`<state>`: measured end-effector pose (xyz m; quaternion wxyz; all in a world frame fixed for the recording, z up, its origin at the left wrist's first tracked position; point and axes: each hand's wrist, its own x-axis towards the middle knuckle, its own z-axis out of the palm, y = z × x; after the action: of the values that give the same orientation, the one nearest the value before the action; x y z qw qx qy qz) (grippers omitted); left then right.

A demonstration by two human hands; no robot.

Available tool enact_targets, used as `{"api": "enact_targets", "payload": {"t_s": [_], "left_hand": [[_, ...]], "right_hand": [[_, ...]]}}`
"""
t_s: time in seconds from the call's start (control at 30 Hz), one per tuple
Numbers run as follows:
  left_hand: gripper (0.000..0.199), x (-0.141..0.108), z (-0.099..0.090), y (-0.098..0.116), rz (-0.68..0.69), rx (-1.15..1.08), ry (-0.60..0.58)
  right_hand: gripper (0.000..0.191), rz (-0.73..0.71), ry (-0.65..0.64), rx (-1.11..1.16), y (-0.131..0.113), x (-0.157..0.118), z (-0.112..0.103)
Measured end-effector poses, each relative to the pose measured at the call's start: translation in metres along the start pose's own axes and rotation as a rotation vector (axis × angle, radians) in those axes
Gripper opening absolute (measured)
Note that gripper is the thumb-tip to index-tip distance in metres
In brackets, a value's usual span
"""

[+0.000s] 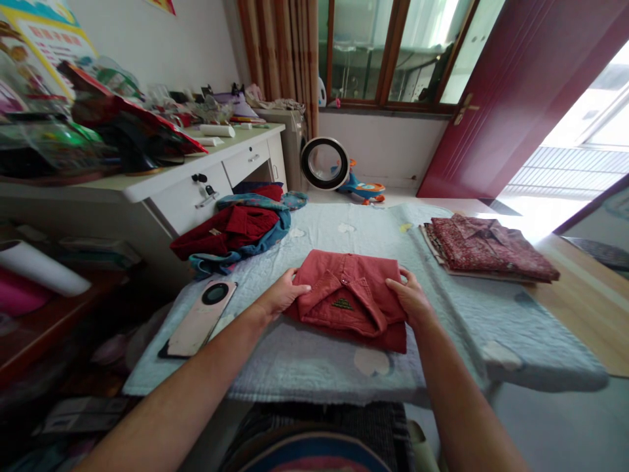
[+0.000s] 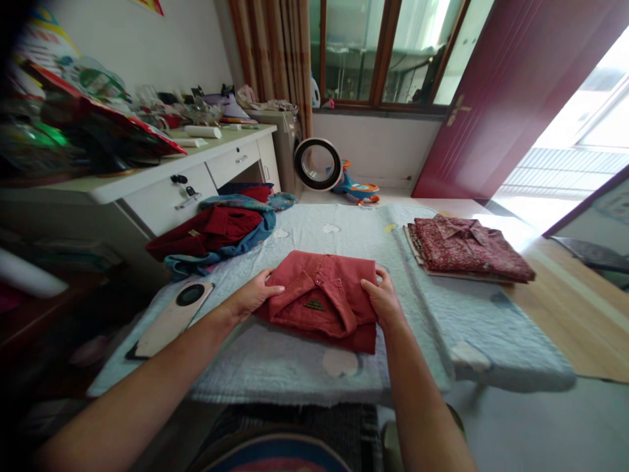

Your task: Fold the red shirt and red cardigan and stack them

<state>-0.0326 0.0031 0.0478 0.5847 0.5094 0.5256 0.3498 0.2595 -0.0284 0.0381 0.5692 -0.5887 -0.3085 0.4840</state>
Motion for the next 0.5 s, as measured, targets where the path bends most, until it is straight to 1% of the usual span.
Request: {"api": "enact_targets", "payload": {"t_s": [0.07,0.13,0.23,0.3,0.4,0.47,0.5], "left_hand": [[0.056,0.003,-0.002,0.008,0.045,-0.022,-0.001],[0.059,0.009,-0.007,0.02,0.082,-0.026,-0.031],[0.065,0.027,-0.018,0.038,0.087,-0.023,-0.112],[0.067,0.043,-0.023,0.044,0.087,-0.022,-0.15],[0.064,0.066,-0.026,0.041,0.07,0.009,-0.15],[0.056,0.076,-0.026,0.032,0.043,0.066,-0.101],[0.05,0.078,-0.026,0.026,0.036,0.104,-0.054]], "right_hand": [[0.07,0.015,0.003,0.021,-0.002,-0.008,-0.004],[0.077,0.024,0.007,0.04,-0.004,-0.018,-0.009],[0.077,0.024,0.004,0.087,-0.004,-0.033,-0.014],[0.074,0.041,-0.024,0.1,-0.002,-0.041,-0.017],[0.08,0.079,-0.047,0.0,0.005,-0.045,-0.021],[0.086,0.082,-0.035,-0.182,0.011,-0.042,-0.027],[0.085,0.065,-0.03,-0.31,0.013,-0.039,-0.031]]}}
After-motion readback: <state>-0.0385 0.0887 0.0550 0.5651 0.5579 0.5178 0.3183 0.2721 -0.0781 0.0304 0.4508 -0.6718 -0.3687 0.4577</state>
